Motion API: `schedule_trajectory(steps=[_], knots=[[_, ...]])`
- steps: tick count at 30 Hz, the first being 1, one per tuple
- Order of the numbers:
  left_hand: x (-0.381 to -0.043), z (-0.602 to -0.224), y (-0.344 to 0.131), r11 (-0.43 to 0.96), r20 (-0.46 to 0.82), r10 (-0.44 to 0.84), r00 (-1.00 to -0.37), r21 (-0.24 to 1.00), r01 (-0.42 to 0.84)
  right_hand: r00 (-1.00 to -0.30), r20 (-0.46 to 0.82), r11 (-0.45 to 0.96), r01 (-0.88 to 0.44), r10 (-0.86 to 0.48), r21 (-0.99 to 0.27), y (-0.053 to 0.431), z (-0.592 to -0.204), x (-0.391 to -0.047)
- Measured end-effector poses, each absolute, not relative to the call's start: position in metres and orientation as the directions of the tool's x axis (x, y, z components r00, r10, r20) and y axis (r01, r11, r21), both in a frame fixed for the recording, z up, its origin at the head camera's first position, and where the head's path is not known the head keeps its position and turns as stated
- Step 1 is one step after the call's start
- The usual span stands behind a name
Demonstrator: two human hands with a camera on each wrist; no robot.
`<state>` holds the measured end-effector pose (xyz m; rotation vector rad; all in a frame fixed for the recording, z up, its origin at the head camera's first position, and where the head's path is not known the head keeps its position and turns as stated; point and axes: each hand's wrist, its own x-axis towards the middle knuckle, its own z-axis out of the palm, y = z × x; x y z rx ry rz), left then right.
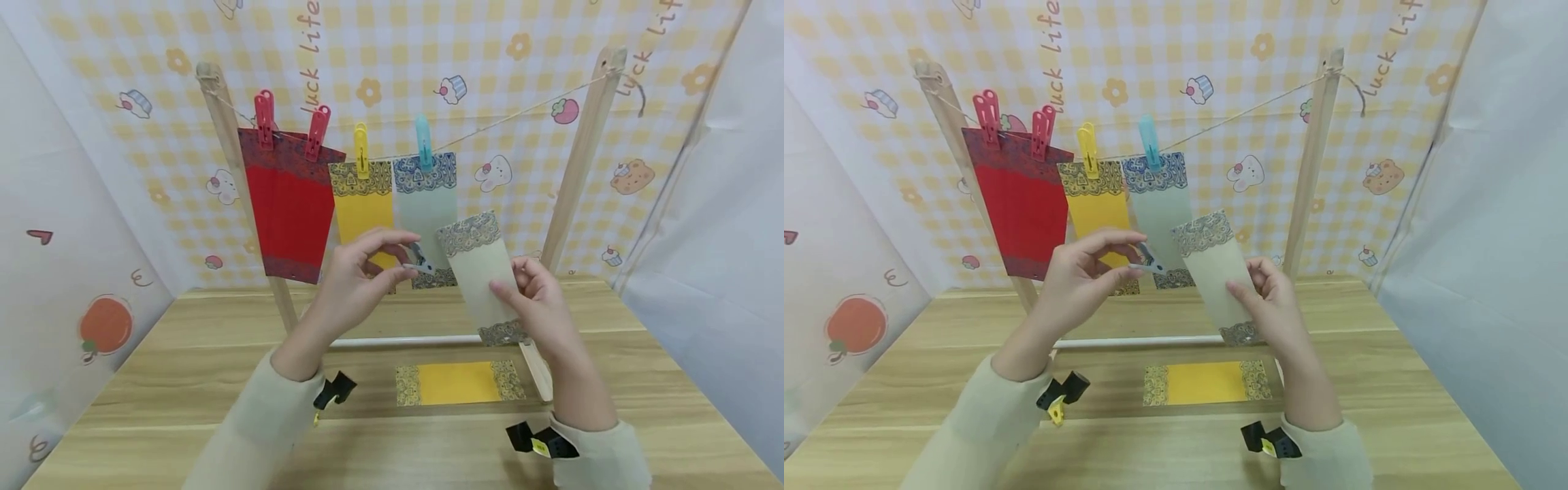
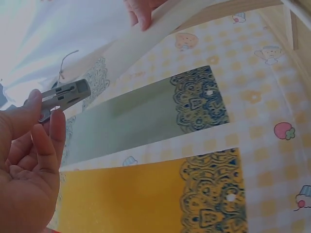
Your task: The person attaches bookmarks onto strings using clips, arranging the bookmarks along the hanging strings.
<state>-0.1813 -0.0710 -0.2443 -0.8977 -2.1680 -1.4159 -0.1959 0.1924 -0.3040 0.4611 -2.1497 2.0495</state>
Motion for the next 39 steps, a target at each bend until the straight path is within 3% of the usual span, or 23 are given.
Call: schedule_trajectory(steps=[9, 20, 39], knots=[[-0.19, -0.215, -0.057, 0.33, 0.736, 0.262, -0.624, 0.54, 0.775, -0.945, 0.325, -0.094, -0.326, 0.024, -0.941, 0.179, -0.294, -0.2], [-0.2, -0.172, -0.044, 0.294, 0.805, 0.149, -0.574, 0.519, 0.803, -0.932, 0.325, -0.181, -0.351, 0.157, -0.919, 0.167, -0.276, -0.206], [-0.219, -0.123, -0.018, 0.288, 0.799, 0.085, -0.595, 0.552, 0.783, -0.919, 0.35, -0.232, -0.386, 0.18, -0.893, 0.155, -0.265, -0.219]])
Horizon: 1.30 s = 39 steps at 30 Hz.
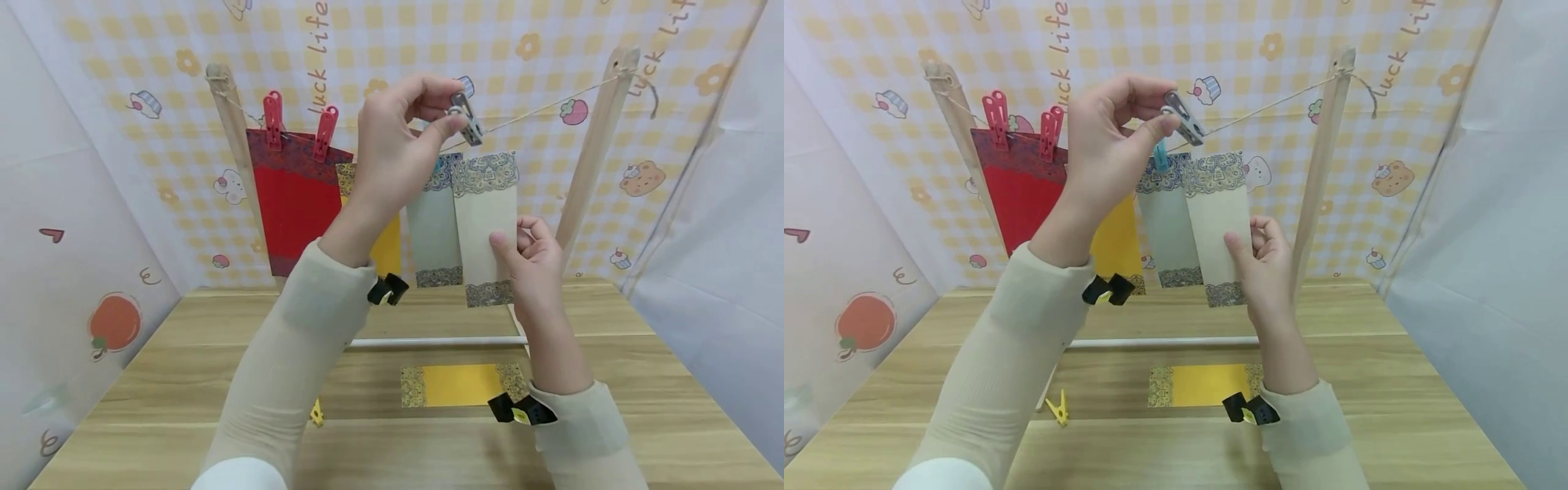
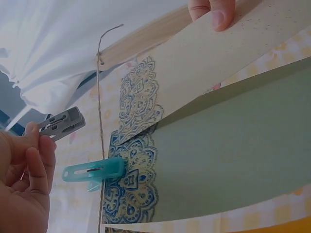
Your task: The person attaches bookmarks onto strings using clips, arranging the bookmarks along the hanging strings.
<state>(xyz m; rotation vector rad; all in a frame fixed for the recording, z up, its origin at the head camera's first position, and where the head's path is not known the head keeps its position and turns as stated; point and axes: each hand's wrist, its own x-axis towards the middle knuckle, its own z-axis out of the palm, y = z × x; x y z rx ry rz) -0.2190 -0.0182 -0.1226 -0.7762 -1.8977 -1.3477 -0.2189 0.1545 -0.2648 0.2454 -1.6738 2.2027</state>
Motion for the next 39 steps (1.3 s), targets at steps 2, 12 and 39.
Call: schedule_trajectory(steps=[2, 12, 39], knots=[[-0.221, -0.118, -0.016, 0.295, 0.806, 0.09, -0.585, 0.54, 0.788, -0.916, 0.355, -0.23, -0.391, 0.185, -0.891, 0.154, -0.264, -0.22], [-0.23, -0.106, -0.004, 0.361, 0.794, 0.181, -0.58, 0.495, 0.791, -0.911, 0.361, -0.217, -0.4, 0.198, -0.891, 0.153, -0.262, -0.223], [-0.229, -0.109, 0.0, 0.496, 0.732, 0.23, -0.642, 0.479, 0.724, -0.888, 0.386, -0.19, -0.436, 0.248, -0.88, 0.147, -0.261, -0.234]])
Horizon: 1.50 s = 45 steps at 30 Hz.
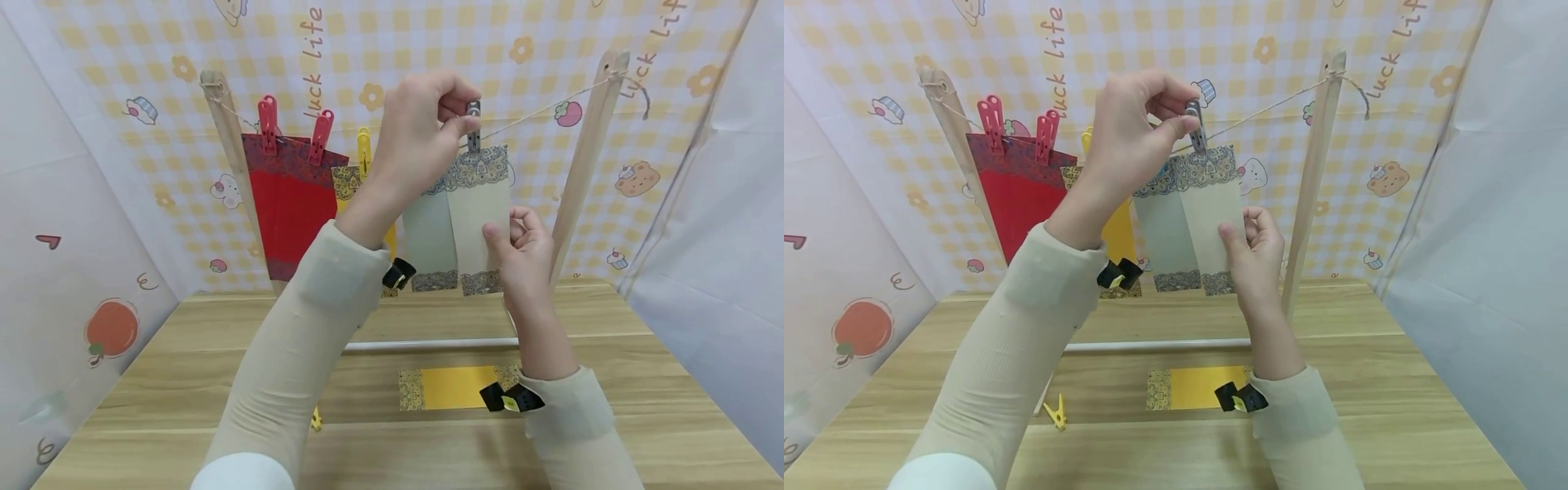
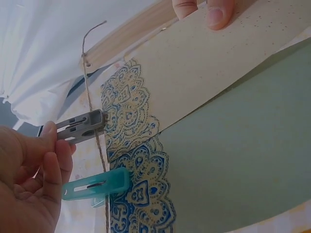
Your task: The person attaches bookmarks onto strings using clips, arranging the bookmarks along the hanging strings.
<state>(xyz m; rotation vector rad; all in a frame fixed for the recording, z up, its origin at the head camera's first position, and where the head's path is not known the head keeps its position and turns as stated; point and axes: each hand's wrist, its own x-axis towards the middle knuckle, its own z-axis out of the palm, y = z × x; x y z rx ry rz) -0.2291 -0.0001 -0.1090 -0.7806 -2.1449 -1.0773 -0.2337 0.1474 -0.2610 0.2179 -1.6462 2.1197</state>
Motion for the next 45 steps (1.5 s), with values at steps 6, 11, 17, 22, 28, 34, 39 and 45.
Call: schedule_trajectory(steps=[6, 11, 17, 22, 28, 34, 39, 45], knots=[[-0.228, -0.108, 0.001, 0.507, 0.707, 0.271, -0.654, 0.473, 0.721, -0.876, 0.415, -0.198, -0.465, 0.245, -0.863, 0.145, -0.259, -0.235], [-0.226, -0.107, 0.001, 0.531, 0.674, 0.295, -0.677, 0.473, 0.703, -0.875, 0.41, -0.21, -0.465, 0.256, -0.86, 0.143, -0.257, -0.234], [-0.223, -0.104, -0.001, 0.553, 0.609, 0.326, -0.723, 0.497, 0.669, -0.862, 0.425, -0.201, -0.484, 0.276, -0.851, 0.144, -0.258, -0.233], [-0.223, -0.104, -0.003, 0.547, 0.601, 0.341, -0.723, 0.499, 0.672, -0.859, 0.427, -0.211, -0.49, 0.281, -0.846, 0.146, -0.261, -0.234], [-0.223, -0.108, -0.007, 0.547, 0.621, 0.326, -0.713, 0.491, 0.678, -0.859, 0.439, -0.217, -0.496, 0.262, -0.841, 0.15, -0.265, -0.233], [-0.219, -0.111, -0.009, 0.504, 0.661, 0.307, -0.685, 0.497, 0.706, -0.852, 0.437, -0.214, -0.503, 0.289, -0.838, 0.153, -0.266, -0.232], [-0.215, -0.11, -0.009, 0.46, 0.674, 0.302, -0.675, 0.517, 0.722, -0.846, 0.441, -0.179, -0.504, 0.301, -0.845, 0.157, -0.268, -0.229], [-0.209, -0.115, -0.011, 0.423, 0.711, 0.321, -0.626, 0.484, 0.766, -0.826, 0.461, -0.121, -0.52, 0.324, -0.846, 0.162, -0.271, -0.226]])
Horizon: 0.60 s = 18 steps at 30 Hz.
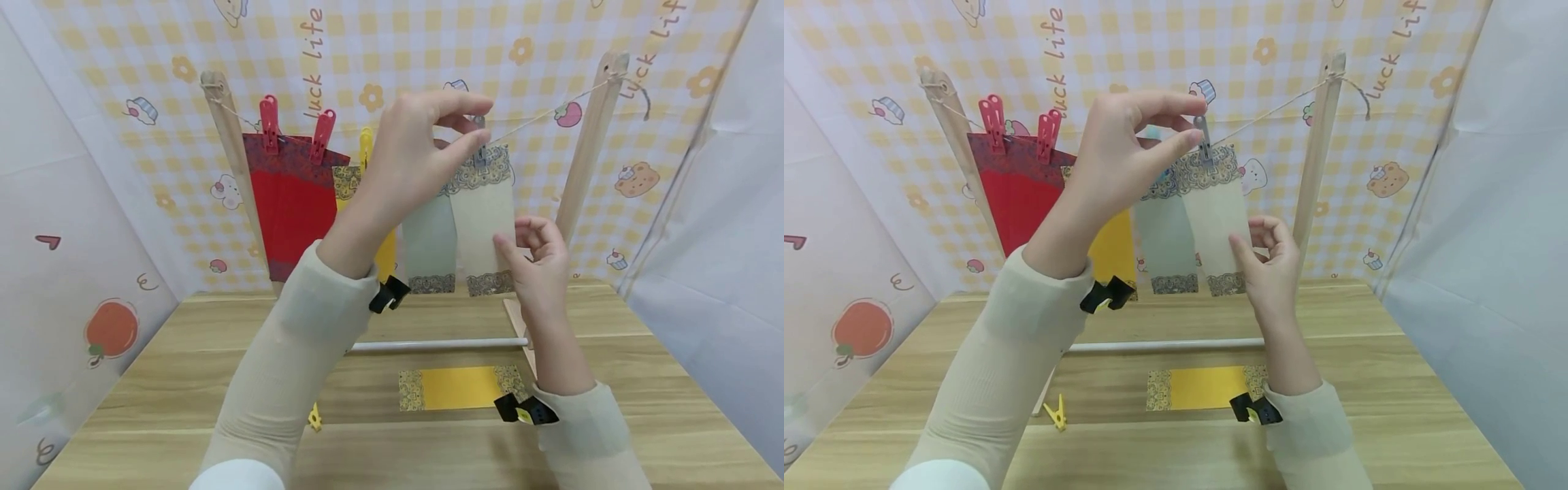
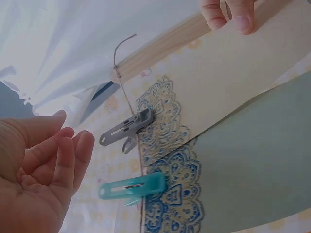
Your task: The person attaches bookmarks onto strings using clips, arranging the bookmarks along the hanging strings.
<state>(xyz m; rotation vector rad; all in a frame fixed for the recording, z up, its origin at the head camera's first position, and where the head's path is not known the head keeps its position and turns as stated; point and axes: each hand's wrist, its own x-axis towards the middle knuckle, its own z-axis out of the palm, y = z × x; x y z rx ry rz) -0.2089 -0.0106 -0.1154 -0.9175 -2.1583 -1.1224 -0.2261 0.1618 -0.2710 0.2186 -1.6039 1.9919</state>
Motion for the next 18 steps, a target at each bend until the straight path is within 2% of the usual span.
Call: schedule_trajectory(steps=[2, 8, 18], knots=[[-0.206, -0.118, -0.012, 0.413, 0.718, 0.327, -0.615, 0.476, 0.776, -0.815, 0.476, -0.1, -0.532, 0.332, -0.841, 0.164, -0.272, -0.225], [-0.197, -0.13, -0.019, 0.417, 0.692, 0.324, -0.645, 0.508, 0.754, -0.79, 0.511, -0.044, -0.556, 0.338, -0.83, 0.174, -0.276, -0.217], [-0.185, -0.163, -0.038, 0.44, 0.669, 0.323, -0.67, 0.521, 0.732, -0.788, 0.513, 0.008, -0.543, 0.34, -0.84, 0.19, -0.288, -0.203]])
